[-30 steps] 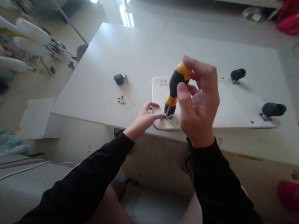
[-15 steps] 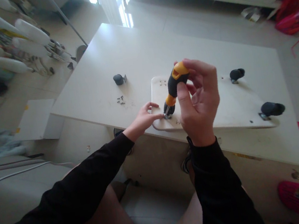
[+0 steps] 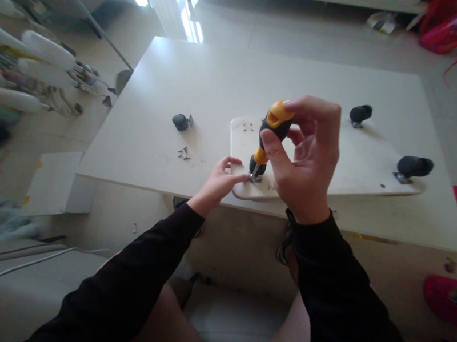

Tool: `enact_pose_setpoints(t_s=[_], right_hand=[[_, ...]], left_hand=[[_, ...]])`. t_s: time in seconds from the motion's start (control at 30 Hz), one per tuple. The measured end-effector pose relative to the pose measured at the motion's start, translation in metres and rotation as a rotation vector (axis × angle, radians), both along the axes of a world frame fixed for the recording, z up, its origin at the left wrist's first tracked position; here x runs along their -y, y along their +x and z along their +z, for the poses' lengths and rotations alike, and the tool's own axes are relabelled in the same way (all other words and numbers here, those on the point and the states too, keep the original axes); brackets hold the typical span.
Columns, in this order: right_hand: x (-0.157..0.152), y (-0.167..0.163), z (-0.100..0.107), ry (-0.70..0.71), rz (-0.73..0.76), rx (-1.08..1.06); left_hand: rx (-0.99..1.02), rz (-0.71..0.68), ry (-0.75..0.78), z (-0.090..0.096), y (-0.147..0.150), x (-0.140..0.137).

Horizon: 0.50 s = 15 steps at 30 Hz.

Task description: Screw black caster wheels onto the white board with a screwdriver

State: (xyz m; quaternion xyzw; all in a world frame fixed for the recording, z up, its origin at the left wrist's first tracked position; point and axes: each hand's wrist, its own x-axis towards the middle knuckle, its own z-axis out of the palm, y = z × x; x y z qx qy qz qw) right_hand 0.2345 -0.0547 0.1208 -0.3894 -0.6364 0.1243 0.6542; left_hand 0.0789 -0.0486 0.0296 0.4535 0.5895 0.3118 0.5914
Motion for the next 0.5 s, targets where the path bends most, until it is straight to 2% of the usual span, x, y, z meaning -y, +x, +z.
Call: enact_pose_setpoints(t_s=[0.1, 0.3, 0.43, 0.5], right_hand=[[-0.0013, 0.0043, -0.002, -0.019, -0.131, 0.034], [-0.0012, 0.0057, -0.0028, -0.049, 0.05, 0.001], [-0.0011, 0.004, -0.0016, -0.026, -0.086, 0.042], [0.0003, 0.0032, -0.0008, -0.023, -0.099, 0.028]], left_hand=[[0.0, 0.003, -0.003, 0.001, -0.0001, 0.0001], [0.024, 0.009, 0.001, -0.002, 0.0004, -0.0006], [0.004, 0.009, 0.009, -0.0019, -0.0003, 0.0001], [-0.002, 0.01, 0.014, -0.0022, -0.0004, 0.0002]])
